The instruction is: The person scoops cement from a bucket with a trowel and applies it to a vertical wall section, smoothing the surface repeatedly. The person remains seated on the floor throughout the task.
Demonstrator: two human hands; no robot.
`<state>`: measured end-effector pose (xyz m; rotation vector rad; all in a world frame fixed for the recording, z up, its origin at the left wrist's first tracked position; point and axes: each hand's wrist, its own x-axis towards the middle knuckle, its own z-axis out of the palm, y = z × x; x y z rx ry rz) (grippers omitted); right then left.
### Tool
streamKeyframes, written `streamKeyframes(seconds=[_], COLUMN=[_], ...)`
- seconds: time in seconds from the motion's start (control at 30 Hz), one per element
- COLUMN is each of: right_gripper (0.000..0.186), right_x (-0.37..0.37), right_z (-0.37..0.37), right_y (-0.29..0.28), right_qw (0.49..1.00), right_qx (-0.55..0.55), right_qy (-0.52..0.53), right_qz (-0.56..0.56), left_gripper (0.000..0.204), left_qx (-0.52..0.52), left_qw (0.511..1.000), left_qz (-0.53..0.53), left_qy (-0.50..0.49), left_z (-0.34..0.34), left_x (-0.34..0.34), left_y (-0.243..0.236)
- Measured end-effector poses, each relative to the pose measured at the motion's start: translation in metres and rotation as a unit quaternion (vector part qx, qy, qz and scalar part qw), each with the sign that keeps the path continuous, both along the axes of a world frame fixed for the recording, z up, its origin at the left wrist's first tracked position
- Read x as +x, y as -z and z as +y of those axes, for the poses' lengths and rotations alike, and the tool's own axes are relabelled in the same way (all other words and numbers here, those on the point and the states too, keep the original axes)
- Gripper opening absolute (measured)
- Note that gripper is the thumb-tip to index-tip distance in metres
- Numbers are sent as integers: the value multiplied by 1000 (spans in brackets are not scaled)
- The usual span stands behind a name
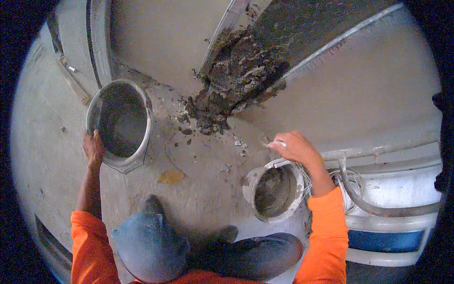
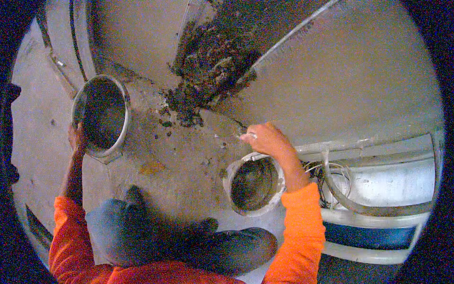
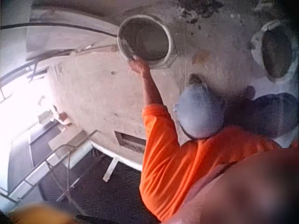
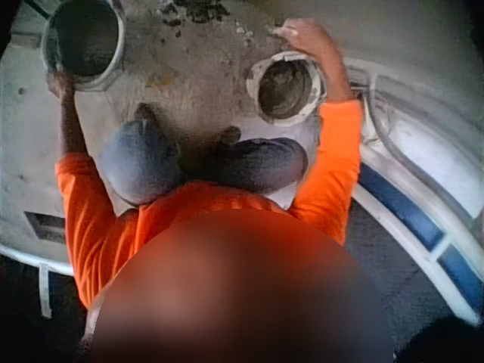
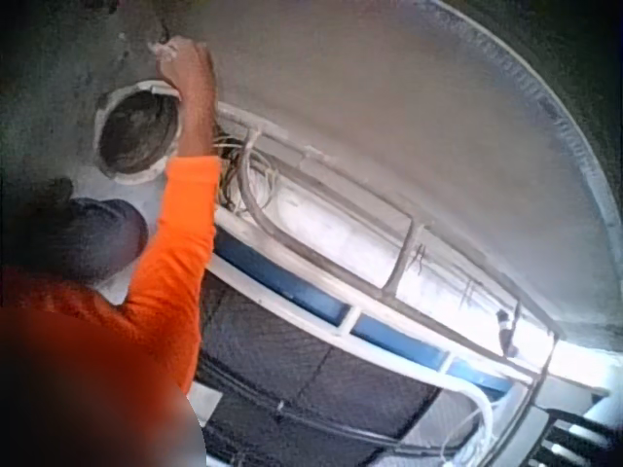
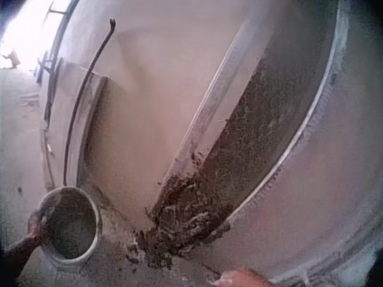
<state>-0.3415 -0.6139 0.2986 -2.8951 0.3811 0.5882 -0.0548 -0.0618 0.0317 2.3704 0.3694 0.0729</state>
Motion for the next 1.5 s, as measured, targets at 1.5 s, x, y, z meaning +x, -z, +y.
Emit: streamKeyframes(seconds=[1.5], right_gripper=[36], right_x=[-9], right_z=[103], right_y=[255], right_qw=[870], right_qx=[58], right_qy=[431], right_qz=[-232], left_gripper=[54], left_qx=[79], left_qw=[995], left_qz=[-32], left_qy=[47], left_z=[31], left_x=[22], left_y=[30])
